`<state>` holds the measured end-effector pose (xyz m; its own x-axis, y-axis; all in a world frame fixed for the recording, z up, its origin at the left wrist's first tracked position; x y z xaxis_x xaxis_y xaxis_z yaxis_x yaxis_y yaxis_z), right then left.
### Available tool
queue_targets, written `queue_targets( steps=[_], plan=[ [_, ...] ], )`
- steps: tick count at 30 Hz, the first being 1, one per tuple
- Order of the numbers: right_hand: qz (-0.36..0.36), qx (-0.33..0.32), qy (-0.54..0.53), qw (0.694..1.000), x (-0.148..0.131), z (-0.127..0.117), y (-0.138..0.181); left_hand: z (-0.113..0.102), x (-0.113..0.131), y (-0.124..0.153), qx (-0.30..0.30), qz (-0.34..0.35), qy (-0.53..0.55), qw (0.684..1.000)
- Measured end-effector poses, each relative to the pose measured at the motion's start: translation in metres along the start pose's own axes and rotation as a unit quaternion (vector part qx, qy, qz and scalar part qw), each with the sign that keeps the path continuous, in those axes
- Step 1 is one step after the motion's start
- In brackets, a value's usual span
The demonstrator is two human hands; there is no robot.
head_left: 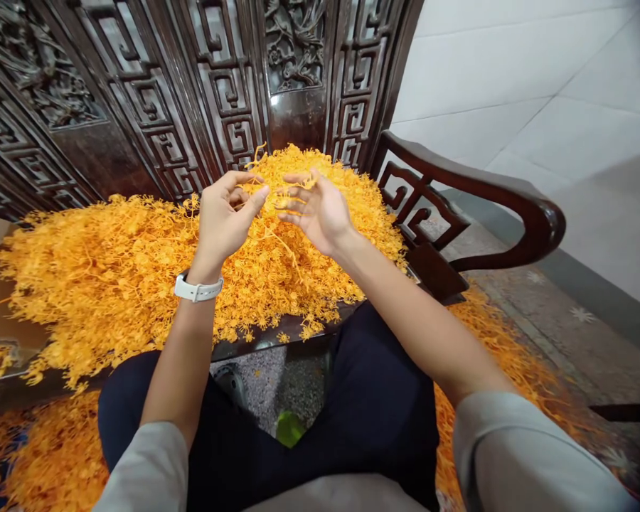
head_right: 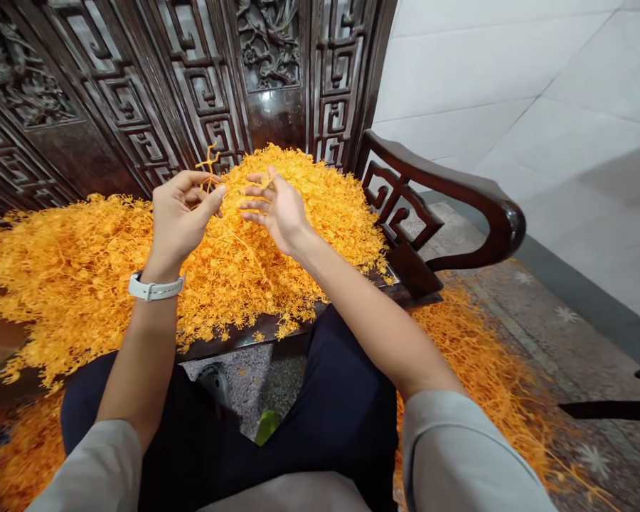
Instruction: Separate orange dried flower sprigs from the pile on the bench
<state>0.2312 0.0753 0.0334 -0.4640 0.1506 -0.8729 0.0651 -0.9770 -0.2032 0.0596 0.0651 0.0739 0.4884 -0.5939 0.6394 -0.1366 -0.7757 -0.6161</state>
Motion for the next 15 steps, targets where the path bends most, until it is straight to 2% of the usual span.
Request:
queue_targets(
  steps=[3, 6, 8, 12, 15],
  plan=[
    [0.013, -0.005, 0.008, 1.000, 0.008, 0.007, 0.005, 0.001, 0.007, 0.004, 0.040, 0.011, -0.062, 0.997],
    [-0.025, 0.000, 0.031, 0.999, 0.012, 0.009, 0.005, 0.005, 0.016, 0.008, 0.051, 0.035, -0.127, 0.990],
    [-0.053, 0.025, 0.042, 0.997, 0.014, 0.006, 0.003, 0.012, 0.020, 0.010, 0.003, 0.049, -0.142, 0.989],
    [-0.100, 0.101, 0.040, 0.989, 0.010, -0.006, -0.003, 0.028, 0.026, 0.014, -0.142, 0.060, -0.166, 0.974],
    [-0.137, 0.118, 0.048, 0.982, -0.006, -0.015, -0.007, 0.031, 0.032, 0.017, -0.197, 0.056, -0.176, 0.963]
  ],
)
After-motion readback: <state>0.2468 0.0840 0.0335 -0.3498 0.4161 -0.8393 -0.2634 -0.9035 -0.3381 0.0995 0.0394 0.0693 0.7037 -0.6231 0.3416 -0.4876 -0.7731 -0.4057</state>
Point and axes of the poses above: each hand's wrist, its own y-axis away from the middle knuckle, its own z-axis out of the palm, x = y × z, the point moved 6 cm from there along -y, towards the middle knuckle, and after that the axes turned 6 degrees about -y, right-handed, at the moved point
